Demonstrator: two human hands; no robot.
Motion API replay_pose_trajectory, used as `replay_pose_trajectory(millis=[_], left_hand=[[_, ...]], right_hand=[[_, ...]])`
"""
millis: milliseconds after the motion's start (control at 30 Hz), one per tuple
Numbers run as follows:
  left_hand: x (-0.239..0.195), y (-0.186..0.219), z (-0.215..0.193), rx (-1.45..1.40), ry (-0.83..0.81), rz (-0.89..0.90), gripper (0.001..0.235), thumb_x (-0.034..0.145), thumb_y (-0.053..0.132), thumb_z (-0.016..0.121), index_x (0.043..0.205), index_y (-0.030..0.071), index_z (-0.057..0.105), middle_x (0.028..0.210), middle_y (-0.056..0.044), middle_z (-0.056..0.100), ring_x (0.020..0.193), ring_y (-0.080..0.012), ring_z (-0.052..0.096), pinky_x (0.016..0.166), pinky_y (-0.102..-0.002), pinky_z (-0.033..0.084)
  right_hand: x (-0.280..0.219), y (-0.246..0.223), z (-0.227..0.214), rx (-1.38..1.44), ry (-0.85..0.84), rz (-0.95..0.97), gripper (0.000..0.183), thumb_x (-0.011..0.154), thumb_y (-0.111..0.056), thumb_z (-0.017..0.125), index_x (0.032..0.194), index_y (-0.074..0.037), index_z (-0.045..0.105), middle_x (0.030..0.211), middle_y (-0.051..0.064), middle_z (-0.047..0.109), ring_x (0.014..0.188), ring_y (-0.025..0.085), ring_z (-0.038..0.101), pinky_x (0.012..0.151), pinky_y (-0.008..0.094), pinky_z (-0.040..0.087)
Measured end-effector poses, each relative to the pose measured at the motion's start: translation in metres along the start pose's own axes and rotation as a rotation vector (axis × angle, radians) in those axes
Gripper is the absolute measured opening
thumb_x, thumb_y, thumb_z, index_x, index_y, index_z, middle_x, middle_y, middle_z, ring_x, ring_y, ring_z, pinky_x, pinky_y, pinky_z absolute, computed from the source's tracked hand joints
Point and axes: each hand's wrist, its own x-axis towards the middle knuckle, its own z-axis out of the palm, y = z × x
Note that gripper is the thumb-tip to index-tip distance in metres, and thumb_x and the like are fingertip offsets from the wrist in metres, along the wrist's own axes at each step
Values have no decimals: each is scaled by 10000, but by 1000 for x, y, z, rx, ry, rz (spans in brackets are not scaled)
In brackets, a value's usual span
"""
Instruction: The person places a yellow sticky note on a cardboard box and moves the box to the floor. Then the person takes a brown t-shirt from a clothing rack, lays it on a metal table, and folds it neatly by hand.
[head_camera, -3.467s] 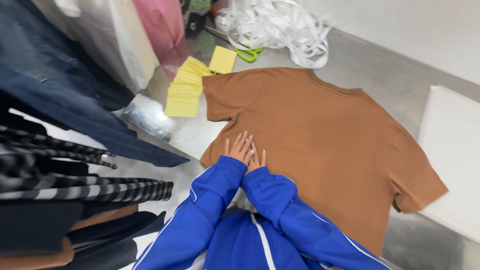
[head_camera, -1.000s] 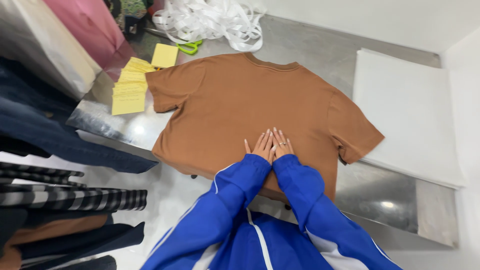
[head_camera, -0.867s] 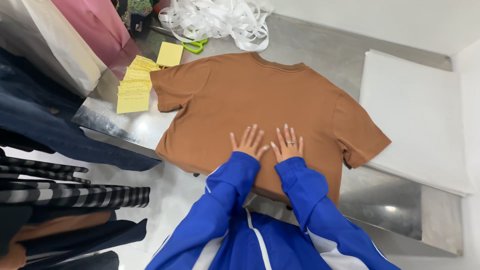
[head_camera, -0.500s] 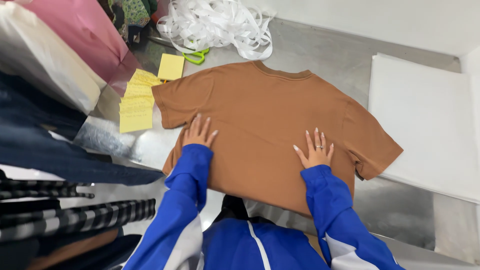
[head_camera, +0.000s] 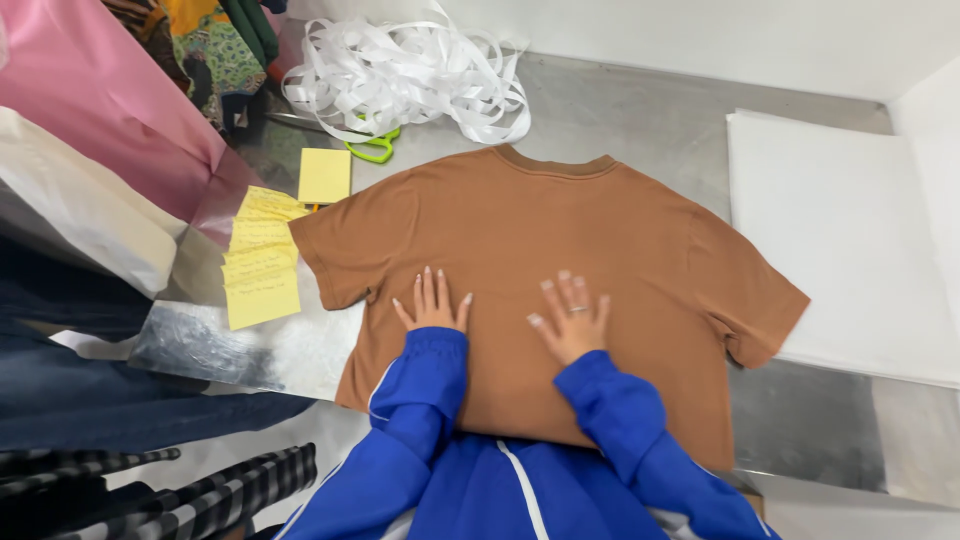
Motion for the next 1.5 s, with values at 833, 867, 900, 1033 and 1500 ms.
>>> replay_pose_trajectory(millis=[833,867,900,1033,1500], left_hand=[[69,-140,54,-14,400,-248,572,730,242,892,1156,184,514,1062,-24,480,927,-282,554,724,-379,476],[67,-127,53,30,493,-227,580,733,228,871,1200,180,530,1153,-64,489,966,-310,541,747,-408,464],[64,-115,51,73,585,-207,593,737,214,850,1244,176,546,1244,-104,499,1004,-338,528,770,-437,453],[25,-5,-39,-63,333,53,310,754,274,837,1020,219,687,1011,-70,687,859,-324,657,787,-456,532],[-4,-105,-47,133,-340,89,690,1005,712,210,1616,432,52,1720,61,-2,1571,-179,58,1225,-625,-30]], right_hand=[[21,104,-21,78,54,455,750,1021,-783,149,1629,-343,145,1724,12,40,1579,238,-8,1230,618,-20],[22,103,-21,77,57,452,748,1024,-780,149,1628,-340,149,1724,13,40,1578,241,-3,1230,620,-16],[22,103,-22,74,58,450,746,1026,-777,149,1627,-336,153,1724,13,40,1578,244,1,1229,621,-12],[21,103,-21,66,73,447,751,1031,-771,152,1629,-317,170,1724,23,58,1581,247,3,1230,621,-4],[30,118,-17,56,92,446,751,1032,-777,140,1632,-326,159,1726,7,48,1582,220,5,1243,587,-22]])
